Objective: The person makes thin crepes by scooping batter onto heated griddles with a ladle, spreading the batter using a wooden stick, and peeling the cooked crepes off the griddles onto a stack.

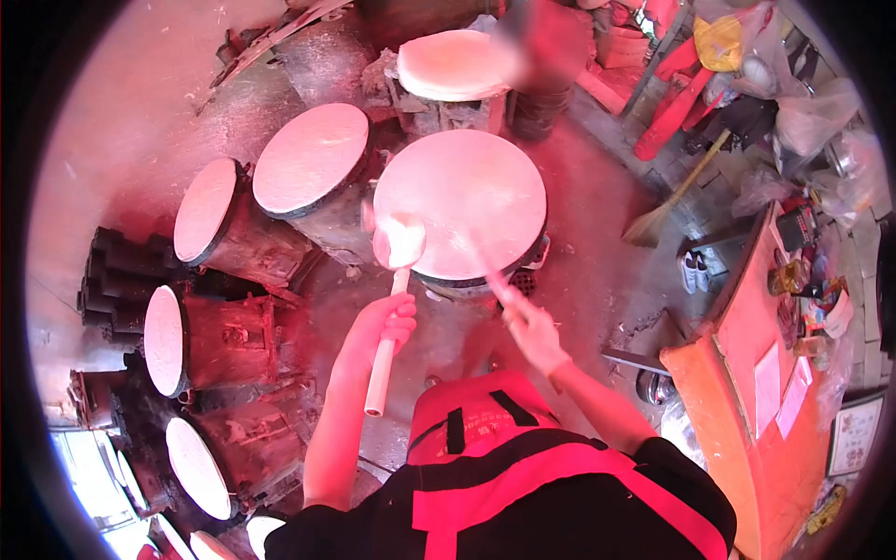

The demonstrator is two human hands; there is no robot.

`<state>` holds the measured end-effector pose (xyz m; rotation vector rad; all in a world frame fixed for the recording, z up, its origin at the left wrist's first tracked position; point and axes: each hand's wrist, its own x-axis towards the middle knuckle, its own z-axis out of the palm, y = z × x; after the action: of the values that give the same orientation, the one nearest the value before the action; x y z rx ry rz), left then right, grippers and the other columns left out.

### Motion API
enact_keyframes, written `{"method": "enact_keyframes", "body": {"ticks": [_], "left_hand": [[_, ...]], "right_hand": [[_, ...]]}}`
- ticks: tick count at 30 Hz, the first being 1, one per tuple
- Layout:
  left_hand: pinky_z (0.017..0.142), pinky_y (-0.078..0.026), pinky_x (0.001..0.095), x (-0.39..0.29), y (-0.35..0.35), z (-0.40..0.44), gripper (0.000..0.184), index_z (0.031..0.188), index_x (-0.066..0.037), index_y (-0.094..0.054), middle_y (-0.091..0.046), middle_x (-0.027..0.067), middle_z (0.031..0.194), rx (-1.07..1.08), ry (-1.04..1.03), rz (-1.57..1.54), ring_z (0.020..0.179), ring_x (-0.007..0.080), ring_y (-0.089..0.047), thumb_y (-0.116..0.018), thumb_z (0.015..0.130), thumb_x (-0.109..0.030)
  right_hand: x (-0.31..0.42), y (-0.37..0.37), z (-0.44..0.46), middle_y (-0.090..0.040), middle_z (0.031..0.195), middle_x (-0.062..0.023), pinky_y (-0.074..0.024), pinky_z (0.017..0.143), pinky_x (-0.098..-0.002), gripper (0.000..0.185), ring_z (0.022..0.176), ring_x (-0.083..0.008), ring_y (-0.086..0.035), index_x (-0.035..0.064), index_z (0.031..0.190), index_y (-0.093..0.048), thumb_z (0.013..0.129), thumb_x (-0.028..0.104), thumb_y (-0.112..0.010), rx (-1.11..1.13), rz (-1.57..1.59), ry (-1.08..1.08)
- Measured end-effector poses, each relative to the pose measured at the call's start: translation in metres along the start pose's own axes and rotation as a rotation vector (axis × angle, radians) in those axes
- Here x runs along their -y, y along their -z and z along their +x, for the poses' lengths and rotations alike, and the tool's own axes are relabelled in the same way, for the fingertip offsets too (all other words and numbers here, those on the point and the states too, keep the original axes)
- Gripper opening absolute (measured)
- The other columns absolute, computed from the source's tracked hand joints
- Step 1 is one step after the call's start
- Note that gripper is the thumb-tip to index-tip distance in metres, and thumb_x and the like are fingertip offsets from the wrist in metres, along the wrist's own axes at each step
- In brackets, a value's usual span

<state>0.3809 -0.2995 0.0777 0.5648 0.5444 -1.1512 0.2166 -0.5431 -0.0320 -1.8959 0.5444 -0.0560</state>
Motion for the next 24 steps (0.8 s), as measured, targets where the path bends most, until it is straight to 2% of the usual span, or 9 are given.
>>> {"method": "enact_keyframes", "body": {"ticks": [3,7,8,9,11,13,16,20,24], "left_hand": [[0.033,-0.027,0.0164,0.015,0.015,-0.017,0.008,0.095,-0.004,-0.043,-0.043,0.0011,0.072,-0.100,-0.044,-0.103,0.047,0.0048,-0.036,-0.050,0.095,-0.006],[0.035,-0.028,0.0164,0.043,0.076,-0.053,0.006,0.093,-0.003,-0.043,-0.043,0.0004,0.071,-0.188,-0.185,-0.224,0.048,0.0046,-0.036,-0.049,0.095,-0.004],[0.036,-0.029,0.0164,0.056,0.087,-0.065,0.006,0.093,-0.003,-0.043,-0.043,0.0002,0.071,-0.228,-0.251,-0.269,0.048,0.0044,-0.037,-0.049,0.095,-0.004],[0.036,-0.029,0.0164,0.069,0.101,-0.077,0.006,0.092,-0.003,-0.043,-0.043,-0.0001,0.070,-0.269,-0.330,-0.323,0.048,0.0043,-0.037,-0.049,0.094,-0.003],[0.039,-0.031,0.0164,0.087,0.145,-0.091,0.006,0.095,-0.001,-0.046,-0.045,0.0006,0.071,-0.218,-0.425,-0.390,0.050,0.0049,-0.039,-0.051,0.094,-0.004],[0.039,-0.030,0.0176,0.102,0.169,-0.110,0.007,0.088,-0.002,-0.046,-0.044,-0.0004,0.069,-0.276,-0.540,-0.490,0.049,0.0044,-0.039,-0.052,0.093,-0.004],[0.040,-0.030,0.0185,0.120,0.207,-0.147,0.011,0.083,-0.003,-0.046,-0.044,-0.0006,0.068,-0.367,-0.706,-0.573,0.048,0.0042,-0.039,-0.053,0.092,-0.005],[0.041,-0.030,0.0191,0.119,0.277,-0.204,0.012,0.083,-0.003,-0.045,-0.044,0.0002,0.070,-0.498,-0.950,-0.650,0.049,0.0054,-0.039,-0.052,0.092,-0.006],[0.041,-0.030,0.0199,0.133,0.322,-0.264,0.012,0.083,-0.003,-0.044,-0.042,-0.0003,0.069,-0.583,-1.213,-0.753,0.049,0.0055,-0.037,-0.051,0.092,-0.007]], "right_hand": [[0.004,0.004,-0.018,-0.059,0.131,-0.0110,-0.0404,0.102,-0.0291,0.044,0.119,-0.0172,-0.055,0.0127,0.137,-0.050,0.095,0.022,-0.059,0.198,-0.082,0.057],[0.005,0.034,0.011,-0.060,0.129,-0.0131,-0.0429,0.098,-0.0283,0.043,0.115,-0.0186,-0.058,0.0074,0.136,-0.051,0.096,0.022,-0.057,-0.290,-0.058,0.138],[0.013,0.035,0.010,-0.061,0.128,-0.0136,-0.0434,0.097,-0.0277,0.042,0.115,-0.0187,-0.059,0.0070,0.136,-0.051,0.096,0.021,-0.056,-0.151,-0.085,-0.083],[0.010,0.029,0.002,-0.061,0.127,-0.0144,-0.0440,0.095,-0.0275,0.042,0.114,-0.0189,-0.060,0.0069,0.136,-0.050,0.097,0.020,-0.054,-0.026,-0.168,-0.054],[-0.009,0.009,-0.012,-0.062,0.125,-0.0165,-0.0453,0.090,-0.0275,0.041,0.111,-0.0193,-0.061,0.0072,0.137,-0.049,0.097,0.017,-0.052,0.176,-0.329,0.265],[0.000,-0.021,-0.017,-0.066,0.100,-0.0224,-0.0490,0.077,-0.0367,0.043,0.080,-0.0290,-0.064,0.0034,0.132,-0.053,0.094,0.022,-0.056,0.384,-0.419,0.334],[0.023,-0.088,-0.008,-0.065,0.099,-0.0242,-0.0488,0.074,-0.0406,0.048,0.077,-0.0363,-0.062,0.0063,0.136,-0.050,0.092,0.022,-0.058,0.497,-0.204,0.519],[0.112,-0.226,0.013,-0.064,0.090,-0.0256,-0.0472,0.074,-0.0494,0.053,0.085,-0.0439,-0.062,0.0110,0.139,-0.044,0.090,0.030,-0.057,0.557,-0.531,0.604],[0.185,-0.365,0.005,-0.063,0.087,-0.0253,-0.0458,0.072,-0.0507,0.032,0.088,-0.0438,-0.061,0.0069,0.111,-0.056,0.092,0.033,-0.053,0.943,-0.710,0.741]]}}
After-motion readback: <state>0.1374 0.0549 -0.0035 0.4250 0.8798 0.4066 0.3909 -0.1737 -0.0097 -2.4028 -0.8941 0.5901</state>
